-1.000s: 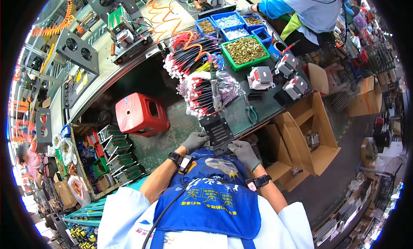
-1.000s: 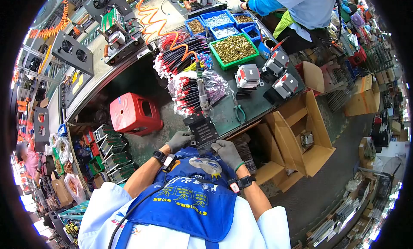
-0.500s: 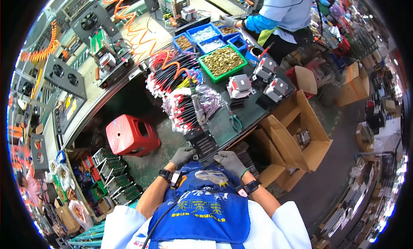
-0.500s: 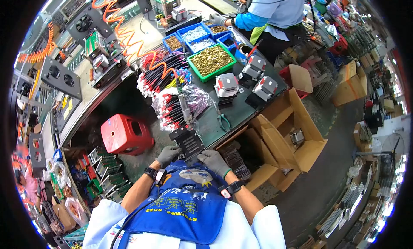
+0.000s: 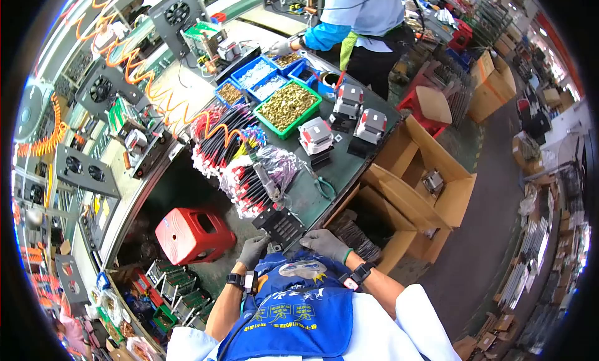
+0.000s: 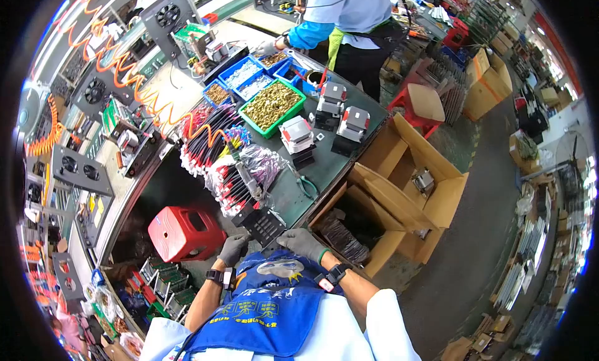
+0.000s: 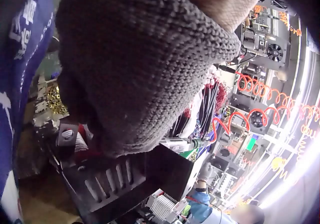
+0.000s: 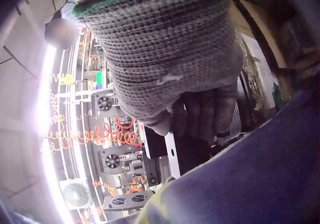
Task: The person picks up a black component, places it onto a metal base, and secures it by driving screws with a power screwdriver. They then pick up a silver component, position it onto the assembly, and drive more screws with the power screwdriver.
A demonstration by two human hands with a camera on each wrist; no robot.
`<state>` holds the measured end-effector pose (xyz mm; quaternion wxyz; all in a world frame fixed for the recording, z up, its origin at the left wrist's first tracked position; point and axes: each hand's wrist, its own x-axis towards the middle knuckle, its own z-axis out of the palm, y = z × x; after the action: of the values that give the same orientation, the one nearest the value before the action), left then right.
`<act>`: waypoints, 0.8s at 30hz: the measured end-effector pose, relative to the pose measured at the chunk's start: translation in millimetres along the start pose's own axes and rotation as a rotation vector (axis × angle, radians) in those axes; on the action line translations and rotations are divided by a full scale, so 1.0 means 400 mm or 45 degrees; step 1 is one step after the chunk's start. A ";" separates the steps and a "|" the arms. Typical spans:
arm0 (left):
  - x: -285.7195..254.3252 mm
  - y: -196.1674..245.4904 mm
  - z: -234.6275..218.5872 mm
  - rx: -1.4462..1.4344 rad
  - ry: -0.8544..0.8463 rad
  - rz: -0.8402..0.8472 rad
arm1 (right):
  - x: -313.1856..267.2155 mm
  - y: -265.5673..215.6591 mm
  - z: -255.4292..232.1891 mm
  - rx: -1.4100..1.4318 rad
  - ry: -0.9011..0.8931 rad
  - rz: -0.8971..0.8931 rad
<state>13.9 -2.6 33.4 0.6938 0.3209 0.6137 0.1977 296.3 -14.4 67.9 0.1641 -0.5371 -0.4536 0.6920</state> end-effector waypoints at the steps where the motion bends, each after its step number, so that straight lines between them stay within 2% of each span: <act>1: -0.009 0.011 0.003 -0.016 0.017 -0.008 | 0.000 0.005 -0.004 0.027 0.016 -0.023; 6: 0.001 -0.007 -0.029 -0.102 -0.012 0.042 | -0.001 0.010 -0.033 0.091 0.090 -0.029; 9: 0.008 -0.011 -0.050 -0.271 0.016 0.014 | 0.020 0.044 -0.054 0.131 0.185 -0.181; 12: 0.002 0.011 -0.055 -0.316 0.027 0.051 | 0.054 0.080 -0.065 0.448 0.128 -0.068; 18: -0.004 0.035 -0.064 -0.359 0.186 0.043 | 0.033 0.059 -0.092 0.405 0.182 -0.034; 21: -0.004 0.056 -0.059 -0.398 0.349 0.046 | 0.038 0.070 -0.091 0.384 0.179 -0.074; 24: -0.006 0.077 -0.062 -0.296 0.386 0.179 | 0.025 0.064 -0.097 0.163 0.127 -0.100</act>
<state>-6.9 22.7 55.4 0.6102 0.2471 0.6603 0.3614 333.7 -3.3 40.9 0.2474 -0.5411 -0.4202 0.6852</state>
